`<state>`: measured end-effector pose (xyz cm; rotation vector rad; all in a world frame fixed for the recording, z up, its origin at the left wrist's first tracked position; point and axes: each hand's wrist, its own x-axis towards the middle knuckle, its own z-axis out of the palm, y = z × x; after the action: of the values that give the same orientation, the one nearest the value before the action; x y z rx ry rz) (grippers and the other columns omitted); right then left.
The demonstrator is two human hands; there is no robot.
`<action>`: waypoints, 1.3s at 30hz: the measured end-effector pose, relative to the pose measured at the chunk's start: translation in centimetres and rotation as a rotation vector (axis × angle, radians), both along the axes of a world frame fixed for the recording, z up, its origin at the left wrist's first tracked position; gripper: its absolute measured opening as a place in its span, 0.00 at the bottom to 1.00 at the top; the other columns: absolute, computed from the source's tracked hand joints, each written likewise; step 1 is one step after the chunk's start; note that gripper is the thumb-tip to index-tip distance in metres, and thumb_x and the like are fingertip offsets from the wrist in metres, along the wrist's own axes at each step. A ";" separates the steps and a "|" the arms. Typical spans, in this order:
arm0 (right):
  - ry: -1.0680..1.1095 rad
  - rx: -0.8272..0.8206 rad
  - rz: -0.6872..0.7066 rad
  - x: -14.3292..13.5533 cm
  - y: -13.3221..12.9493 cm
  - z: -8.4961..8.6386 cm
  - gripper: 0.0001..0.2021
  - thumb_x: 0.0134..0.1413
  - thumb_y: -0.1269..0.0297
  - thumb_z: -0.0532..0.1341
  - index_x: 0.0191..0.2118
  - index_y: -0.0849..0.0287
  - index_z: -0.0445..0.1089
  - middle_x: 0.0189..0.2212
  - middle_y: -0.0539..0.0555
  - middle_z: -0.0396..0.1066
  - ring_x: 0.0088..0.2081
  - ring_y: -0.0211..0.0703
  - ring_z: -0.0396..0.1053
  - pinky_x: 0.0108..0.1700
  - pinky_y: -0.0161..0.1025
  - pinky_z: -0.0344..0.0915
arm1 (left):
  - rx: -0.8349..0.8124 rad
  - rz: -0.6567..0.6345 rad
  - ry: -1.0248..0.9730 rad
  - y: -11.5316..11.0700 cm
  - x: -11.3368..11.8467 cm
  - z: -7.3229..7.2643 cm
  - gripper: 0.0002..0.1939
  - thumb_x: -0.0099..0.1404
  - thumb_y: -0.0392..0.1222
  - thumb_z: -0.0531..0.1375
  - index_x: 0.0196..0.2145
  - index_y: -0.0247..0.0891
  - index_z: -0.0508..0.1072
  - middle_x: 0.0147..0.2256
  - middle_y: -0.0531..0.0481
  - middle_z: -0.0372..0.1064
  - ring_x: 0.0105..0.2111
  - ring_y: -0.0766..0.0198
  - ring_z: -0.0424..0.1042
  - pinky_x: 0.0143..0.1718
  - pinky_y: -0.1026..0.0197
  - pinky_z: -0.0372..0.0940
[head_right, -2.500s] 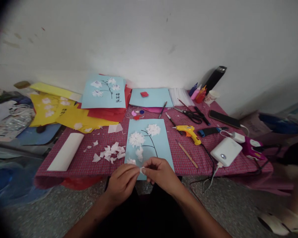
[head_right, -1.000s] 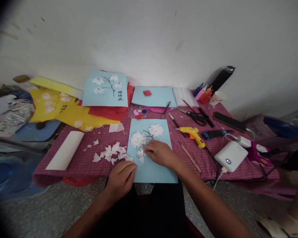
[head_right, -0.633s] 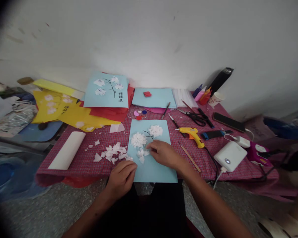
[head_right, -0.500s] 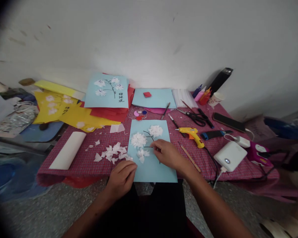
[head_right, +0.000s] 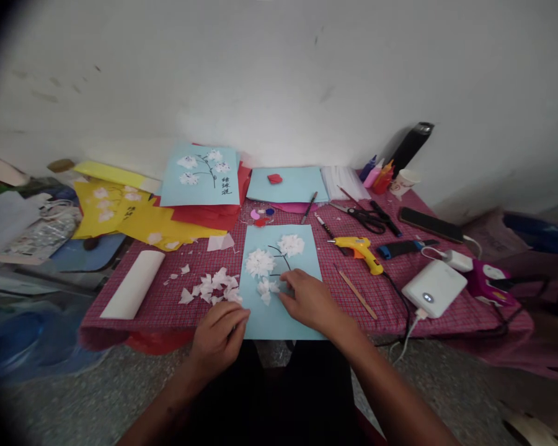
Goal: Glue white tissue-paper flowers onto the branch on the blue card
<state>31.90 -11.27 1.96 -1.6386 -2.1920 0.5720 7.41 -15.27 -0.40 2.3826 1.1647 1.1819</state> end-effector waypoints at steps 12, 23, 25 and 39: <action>-0.051 -0.012 0.076 -1.6 2.1 -0.2 0.07 0.61 0.69 0.58 0.36 0.58 0.73 0.35 0.55 0.72 0.38 0.43 0.70 0.40 0.36 0.61 | 0.096 0.300 0.064 4.7 -7.8 2.4 0.06 0.65 0.35 0.60 0.40 0.38 0.75 0.36 0.48 0.74 0.38 0.61 0.73 0.44 0.57 0.68; -0.079 -0.013 0.049 -1.8 2.2 -0.2 0.05 0.59 0.67 0.59 0.36 0.57 0.73 0.35 0.54 0.72 0.37 0.43 0.70 0.38 0.36 0.59 | -0.163 0.304 0.153 6.5 -9.5 1.4 0.10 0.67 0.43 0.57 0.38 0.38 0.76 0.38 0.47 0.75 0.40 0.59 0.72 0.45 0.57 0.66; -0.072 -0.013 0.041 -1.5 2.1 0.0 0.05 0.59 0.68 0.59 0.37 0.57 0.73 0.35 0.54 0.72 0.37 0.43 0.70 0.38 0.35 0.59 | -0.185 0.305 0.157 6.6 -9.6 1.2 0.10 0.68 0.43 0.56 0.38 0.38 0.76 0.38 0.47 0.75 0.40 0.59 0.73 0.46 0.57 0.67; 0.012 0.016 -0.063 1.7 -1.1 0.6 0.07 0.59 0.68 0.57 0.38 0.57 0.72 0.36 0.55 0.74 0.35 0.44 0.70 0.38 0.38 0.62 | -0.051 0.132 0.159 5.5 -5.0 2.9 0.11 0.67 0.39 0.59 0.47 0.42 0.73 0.48 0.45 0.72 0.50 0.56 0.70 0.55 0.50 0.64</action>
<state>33.60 -12.34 2.60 -1.6845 -2.1229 0.5438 2.39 -9.73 2.49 2.4307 1.4042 1.0006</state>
